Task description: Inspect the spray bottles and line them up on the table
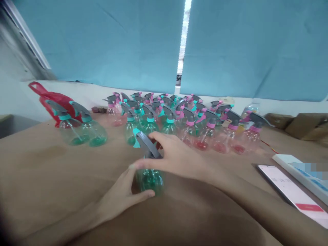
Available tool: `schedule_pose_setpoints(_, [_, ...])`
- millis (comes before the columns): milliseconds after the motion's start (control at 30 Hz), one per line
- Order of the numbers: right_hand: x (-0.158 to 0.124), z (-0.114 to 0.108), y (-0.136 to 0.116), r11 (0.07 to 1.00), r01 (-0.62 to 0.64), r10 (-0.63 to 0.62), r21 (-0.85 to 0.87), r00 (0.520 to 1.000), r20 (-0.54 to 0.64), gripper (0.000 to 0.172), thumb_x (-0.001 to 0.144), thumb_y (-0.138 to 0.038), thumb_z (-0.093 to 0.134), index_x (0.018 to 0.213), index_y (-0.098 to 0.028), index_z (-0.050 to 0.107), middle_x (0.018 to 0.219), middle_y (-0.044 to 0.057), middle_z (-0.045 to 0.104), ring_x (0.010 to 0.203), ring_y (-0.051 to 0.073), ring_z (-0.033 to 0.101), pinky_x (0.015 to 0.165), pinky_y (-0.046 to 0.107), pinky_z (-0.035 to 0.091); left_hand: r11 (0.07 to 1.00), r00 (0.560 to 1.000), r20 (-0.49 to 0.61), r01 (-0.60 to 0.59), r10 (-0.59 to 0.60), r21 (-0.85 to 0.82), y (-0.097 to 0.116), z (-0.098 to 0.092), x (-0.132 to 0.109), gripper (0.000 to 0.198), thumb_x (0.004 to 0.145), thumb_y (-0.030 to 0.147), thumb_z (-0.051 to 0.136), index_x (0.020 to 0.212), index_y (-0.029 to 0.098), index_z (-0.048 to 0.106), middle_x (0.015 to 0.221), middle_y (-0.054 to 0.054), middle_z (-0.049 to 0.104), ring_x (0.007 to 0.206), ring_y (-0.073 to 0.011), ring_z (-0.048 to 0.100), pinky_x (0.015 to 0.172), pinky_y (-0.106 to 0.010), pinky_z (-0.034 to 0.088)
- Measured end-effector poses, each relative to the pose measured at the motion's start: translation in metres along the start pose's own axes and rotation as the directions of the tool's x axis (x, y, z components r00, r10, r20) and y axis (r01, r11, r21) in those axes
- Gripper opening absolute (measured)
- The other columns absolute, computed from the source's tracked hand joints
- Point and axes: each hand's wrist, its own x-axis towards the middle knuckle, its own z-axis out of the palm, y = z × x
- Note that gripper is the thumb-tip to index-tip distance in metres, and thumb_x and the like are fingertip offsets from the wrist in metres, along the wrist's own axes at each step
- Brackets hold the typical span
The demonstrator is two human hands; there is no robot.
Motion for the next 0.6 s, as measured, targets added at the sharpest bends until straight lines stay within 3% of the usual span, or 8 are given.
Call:
schedule_pose_setpoints(67, [-0.015,-0.003,0.014,0.995,-0.004,-0.001,0.103,0.999,0.051,0.054,0.066,-0.049,0.072,0.11,-0.025,0.054,0.103,0.002,0.063,0.09,0.02,0.059,0.07,0.03,0.047,0.998,0.998,0.048,-0.029,0.032,-0.052,0.006,0.009,0.005,0.08,0.077,0.046,0.068,0.141,0.028,0.022,0.139,-0.011,0.042,0.127,-0.0319,0.04,0.101,-0.053,0.035])
schedule_pose_setpoints(167, [-0.033,-0.001,0.033,0.979,-0.024,0.029,0.204,0.999,-0.022,0.065,0.063,-0.045,0.076,0.118,-0.025,0.05,0.112,0.005,0.06,0.1,0.023,0.058,0.08,0.035,0.048,0.992,0.993,0.094,-0.069,0.078,-0.102,0.016,0.024,0.014,0.08,0.077,0.044,0.07,0.14,0.027,0.024,0.14,-0.011,0.041,0.128,-0.0315,0.039,0.101,-0.052,0.036])
schedule_pose_setpoints(367, [-0.05,0.005,0.055,0.949,0.001,0.076,0.314,0.97,-0.232,0.042,0.073,-0.033,0.069,0.111,-0.025,0.052,0.096,0.001,0.061,0.083,0.017,0.058,0.071,0.03,0.048,0.979,0.974,0.141,-0.157,0.176,-0.132,0.032,0.058,0.04,0.081,0.074,0.047,0.072,0.138,0.025,0.028,0.135,-0.012,0.045,0.125,-0.0329,0.041,0.1,-0.053,0.035])
schedule_pose_setpoints(500, [-0.052,0.001,0.066,0.946,-0.022,0.142,0.323,0.925,-0.351,0.031,0.075,-0.03,0.063,0.103,-0.025,0.053,0.074,-0.004,0.048,0.059,0.011,0.045,0.054,0.025,0.042,0.973,0.968,0.153,-0.178,0.2,-0.145,0.033,0.074,0.059,0.083,0.069,0.052,0.075,0.134,0.023,0.032,0.133,-0.012,0.045,0.123,-0.0323,0.042,0.1,-0.049,0.036])
schedule_pose_setpoints(600, [-0.051,-0.001,0.074,0.91,-0.026,0.193,0.414,0.91,-0.367,0.029,0.071,-0.02,0.058,0.099,-0.027,0.051,0.067,-0.006,0.042,0.053,0.01,0.039,0.048,0.023,0.038,0.976,0.964,0.17,-0.188,0.204,-0.107,0.031,0.079,0.07,0.085,0.069,0.054,0.074,0.135,0.022,0.031,0.136,-0.012,0.042,0.125,-0.0331,0.039,0.102,-0.049,0.034])
